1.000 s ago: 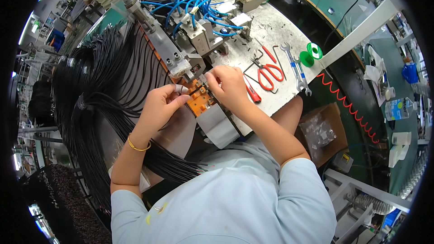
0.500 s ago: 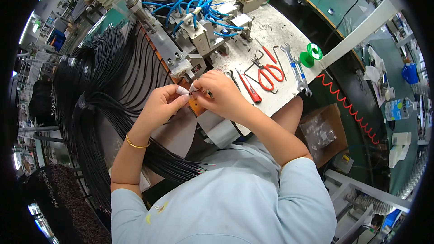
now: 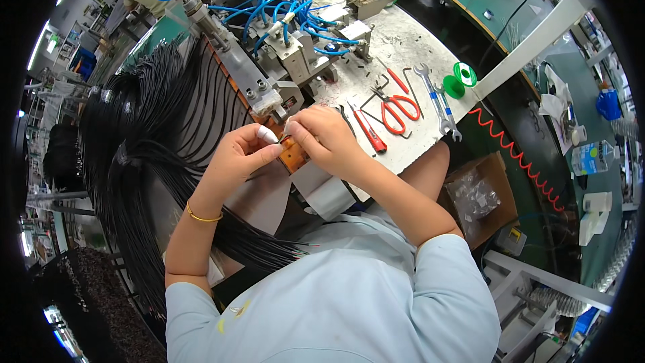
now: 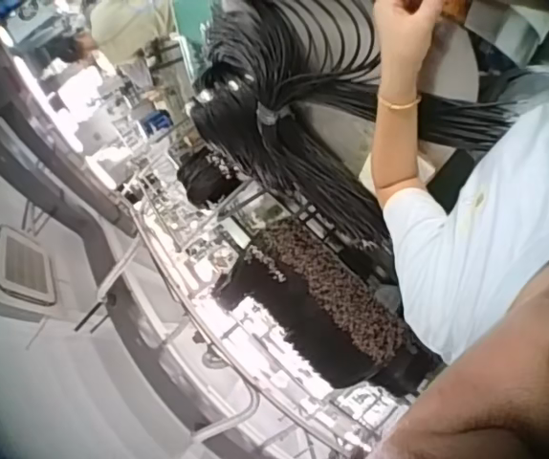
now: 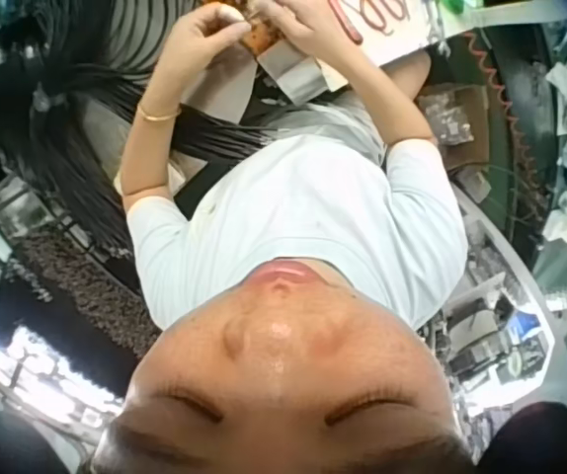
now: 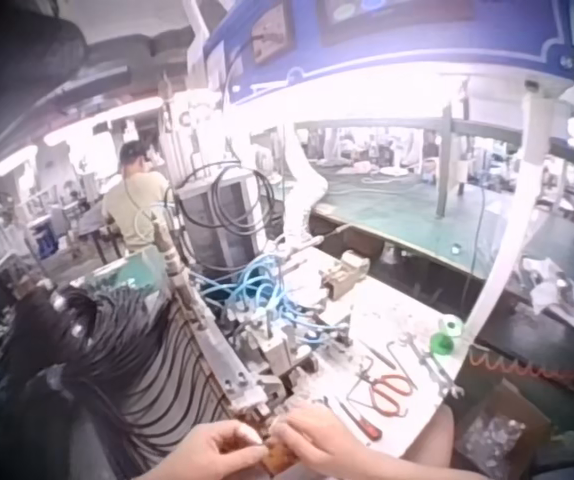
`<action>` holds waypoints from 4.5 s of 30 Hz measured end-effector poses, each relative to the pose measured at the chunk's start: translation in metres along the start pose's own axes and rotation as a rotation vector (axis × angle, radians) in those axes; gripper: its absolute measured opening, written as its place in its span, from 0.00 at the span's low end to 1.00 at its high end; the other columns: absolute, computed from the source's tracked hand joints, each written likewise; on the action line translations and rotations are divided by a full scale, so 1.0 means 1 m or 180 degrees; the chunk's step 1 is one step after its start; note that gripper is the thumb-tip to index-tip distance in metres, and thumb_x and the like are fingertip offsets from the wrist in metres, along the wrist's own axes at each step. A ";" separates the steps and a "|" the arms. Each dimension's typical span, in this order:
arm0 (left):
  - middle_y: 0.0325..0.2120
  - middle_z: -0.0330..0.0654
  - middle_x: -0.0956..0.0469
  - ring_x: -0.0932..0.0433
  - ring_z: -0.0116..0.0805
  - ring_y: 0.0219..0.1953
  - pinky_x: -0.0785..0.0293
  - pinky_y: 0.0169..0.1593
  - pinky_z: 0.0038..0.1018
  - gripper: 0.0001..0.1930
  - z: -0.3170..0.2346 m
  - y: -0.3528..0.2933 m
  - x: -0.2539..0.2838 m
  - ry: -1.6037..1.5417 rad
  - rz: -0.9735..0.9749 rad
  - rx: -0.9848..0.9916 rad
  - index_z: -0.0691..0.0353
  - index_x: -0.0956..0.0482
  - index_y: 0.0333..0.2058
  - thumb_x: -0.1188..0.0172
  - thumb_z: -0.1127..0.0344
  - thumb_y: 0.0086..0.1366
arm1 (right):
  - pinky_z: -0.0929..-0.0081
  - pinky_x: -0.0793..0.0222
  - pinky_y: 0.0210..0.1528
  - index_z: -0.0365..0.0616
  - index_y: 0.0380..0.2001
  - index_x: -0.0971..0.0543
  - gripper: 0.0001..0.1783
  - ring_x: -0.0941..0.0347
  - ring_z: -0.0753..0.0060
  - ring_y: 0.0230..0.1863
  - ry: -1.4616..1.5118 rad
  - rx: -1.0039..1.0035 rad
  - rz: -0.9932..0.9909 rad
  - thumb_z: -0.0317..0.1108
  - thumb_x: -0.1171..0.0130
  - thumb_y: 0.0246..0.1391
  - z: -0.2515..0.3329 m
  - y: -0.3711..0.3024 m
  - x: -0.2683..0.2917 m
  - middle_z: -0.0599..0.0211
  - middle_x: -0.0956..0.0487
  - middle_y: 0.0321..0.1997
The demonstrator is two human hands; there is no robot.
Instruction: The person fits small plastic connectors onto the ends of wires from a bundle one by one by hand at a workstation fixture.
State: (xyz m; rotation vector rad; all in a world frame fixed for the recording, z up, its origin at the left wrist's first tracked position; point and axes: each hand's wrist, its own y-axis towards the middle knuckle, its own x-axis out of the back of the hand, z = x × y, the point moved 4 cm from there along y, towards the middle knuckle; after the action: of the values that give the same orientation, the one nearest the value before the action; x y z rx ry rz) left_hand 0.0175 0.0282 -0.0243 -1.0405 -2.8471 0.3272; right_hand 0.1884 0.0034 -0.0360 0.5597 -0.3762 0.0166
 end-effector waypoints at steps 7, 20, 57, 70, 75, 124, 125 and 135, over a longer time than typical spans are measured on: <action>0.28 0.29 0.24 0.29 0.15 0.29 0.32 0.35 0.14 0.05 -0.002 0.000 0.005 0.0435 -0.0103 0.0059 0.64 0.23 0.35 0.40 0.70 0.62 | 0.70 0.37 0.35 0.37 0.28 0.29 0.09 0.32 0.62 0.31 0.0003 -0.0216 0.0092 0.32 0.46 0.58 -0.001 0.000 0.002 0.60 0.28 0.27; 0.24 0.45 0.23 0.24 0.38 0.26 0.29 0.32 0.29 0.08 -0.003 -0.003 0.007 0.2461 -0.0731 -0.0051 0.66 0.22 0.32 0.39 0.67 0.57 | 0.73 0.39 0.33 0.36 0.27 0.31 0.14 0.36 0.66 0.28 -0.0279 -0.0696 0.0453 0.37 0.49 0.60 -0.046 -0.006 -0.006 0.62 0.31 0.24; 0.57 0.52 0.36 0.34 0.52 0.56 0.38 0.59 0.45 0.28 0.016 -0.148 -0.004 0.4076 -0.0602 -0.1419 0.59 0.27 0.53 0.40 0.51 0.58 | 0.53 0.23 0.37 0.44 0.23 0.30 0.09 0.37 0.70 0.15 0.5197 0.1958 0.2236 0.33 0.47 0.55 0.202 -0.011 0.066 0.65 0.36 0.12; 0.63 0.55 0.44 0.45 0.57 0.64 0.50 0.63 0.52 0.35 0.036 -0.117 -0.026 0.4078 -0.0608 -0.1190 0.61 0.34 0.58 0.52 0.39 0.63 | 0.61 0.24 0.47 0.45 0.20 0.31 0.14 0.41 0.78 0.13 0.5190 0.2123 0.2400 0.33 0.56 0.60 0.203 -0.007 0.048 0.73 0.37 0.14; 0.62 0.53 0.42 0.42 0.54 0.63 0.47 0.62 0.50 0.33 0.033 -0.139 -0.044 0.4128 -0.0528 -0.1102 0.60 0.34 0.59 0.42 0.51 0.57 | 0.63 0.24 0.47 0.45 0.19 0.31 0.13 0.41 0.78 0.13 0.5241 0.2127 0.2490 0.31 0.56 0.59 0.202 -0.007 0.047 0.72 0.37 0.13; 0.23 0.36 0.21 0.26 0.21 0.27 0.30 0.35 0.19 0.12 -0.019 -0.016 0.014 0.0498 -0.0203 0.0185 0.66 0.20 0.28 0.37 0.61 0.61 | 0.79 0.36 0.42 0.38 0.33 0.24 0.09 0.30 0.79 0.37 0.1096 -0.1016 0.0746 0.33 0.41 0.54 0.009 0.013 -0.010 0.70 0.24 0.31; 0.24 0.36 0.21 0.26 0.21 0.27 0.30 0.35 0.20 0.12 -0.019 -0.014 0.014 0.0636 -0.0102 0.0221 0.67 0.20 0.28 0.37 0.62 0.61 | 0.79 0.35 0.43 0.38 0.33 0.24 0.08 0.30 0.79 0.37 0.1012 -0.0907 0.0681 0.32 0.41 0.54 0.010 0.014 -0.008 0.70 0.24 0.31; 0.24 0.36 0.21 0.27 0.21 0.25 0.30 0.33 0.19 0.09 -0.020 -0.006 0.010 0.0518 -0.0247 0.0291 0.66 0.22 0.32 0.38 0.64 0.61 | 0.77 0.34 0.41 0.37 0.33 0.24 0.08 0.28 0.75 0.36 0.0583 -0.0864 0.0952 0.30 0.39 0.52 0.005 0.016 0.001 0.67 0.23 0.31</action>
State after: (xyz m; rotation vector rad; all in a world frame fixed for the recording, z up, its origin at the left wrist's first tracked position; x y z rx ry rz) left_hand 0.0096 0.0337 -0.0035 -0.8935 -2.6920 0.3454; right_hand 0.1860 0.0146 -0.0233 0.2274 -0.2747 0.2987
